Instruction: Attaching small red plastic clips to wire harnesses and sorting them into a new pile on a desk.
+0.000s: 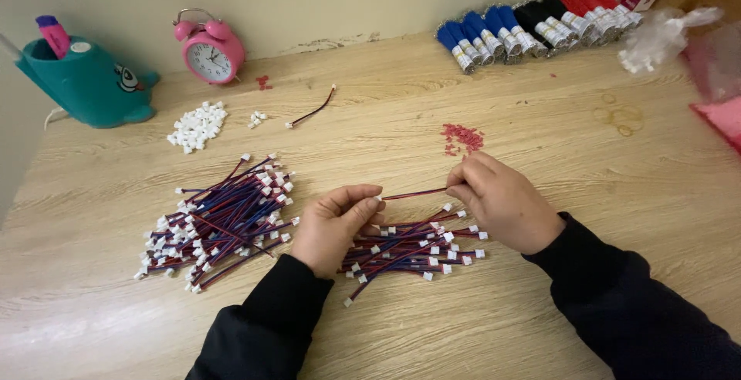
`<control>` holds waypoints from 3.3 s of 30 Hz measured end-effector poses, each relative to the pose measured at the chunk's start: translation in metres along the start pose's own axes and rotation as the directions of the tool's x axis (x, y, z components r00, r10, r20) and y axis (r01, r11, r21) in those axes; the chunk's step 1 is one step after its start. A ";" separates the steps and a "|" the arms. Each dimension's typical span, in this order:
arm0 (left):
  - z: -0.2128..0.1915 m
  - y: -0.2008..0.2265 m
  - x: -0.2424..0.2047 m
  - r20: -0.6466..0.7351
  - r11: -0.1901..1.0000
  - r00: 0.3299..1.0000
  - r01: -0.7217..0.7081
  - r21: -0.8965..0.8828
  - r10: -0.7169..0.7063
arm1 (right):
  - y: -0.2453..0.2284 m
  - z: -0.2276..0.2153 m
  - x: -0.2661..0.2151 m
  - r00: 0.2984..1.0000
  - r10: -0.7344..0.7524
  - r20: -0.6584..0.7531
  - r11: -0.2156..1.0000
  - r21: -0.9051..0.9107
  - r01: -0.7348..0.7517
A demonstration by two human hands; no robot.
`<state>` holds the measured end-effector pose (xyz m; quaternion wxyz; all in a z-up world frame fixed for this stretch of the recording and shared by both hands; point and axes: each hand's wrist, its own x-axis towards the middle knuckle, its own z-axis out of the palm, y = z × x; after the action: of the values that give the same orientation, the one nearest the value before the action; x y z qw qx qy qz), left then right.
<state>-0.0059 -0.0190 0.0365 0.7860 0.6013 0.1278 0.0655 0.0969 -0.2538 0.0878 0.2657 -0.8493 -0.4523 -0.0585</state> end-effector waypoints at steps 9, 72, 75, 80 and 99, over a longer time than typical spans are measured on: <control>-0.006 0.008 0.011 -0.084 0.987 0.990 0.102 -0.124 -0.113 | -0.003 0.009 0.001 0.964 -0.165 -0.209 0.984 0.030 0.174; -0.017 -0.016 0.018 -0.154 0.987 0.988 0.001 -0.161 -0.026 | 0.061 0.020 0.010 0.898 0.439 -0.021 0.897 0.074 -0.437; -0.017 -0.014 0.017 -0.154 0.990 0.988 -0.002 -0.144 -0.020 | 0.055 0.016 0.011 0.911 0.409 0.054 0.902 0.127 -0.413; -0.016 -0.012 0.014 -0.152 0.993 0.988 -0.017 -0.120 -0.002 | 0.030 0.002 0.010 0.924 0.344 0.168 0.926 0.100 -0.363; -0.016 -0.021 0.026 -0.144 0.995 0.990 -0.015 -0.100 0.001 | 0.056 -0.006 0.010 0.906 0.422 0.000 0.891 0.183 -0.415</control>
<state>0.0136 -0.0037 0.0089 0.8038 0.5552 0.1781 0.1181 0.1479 -0.2748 0.0744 0.3563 -0.8980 -0.2569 0.0242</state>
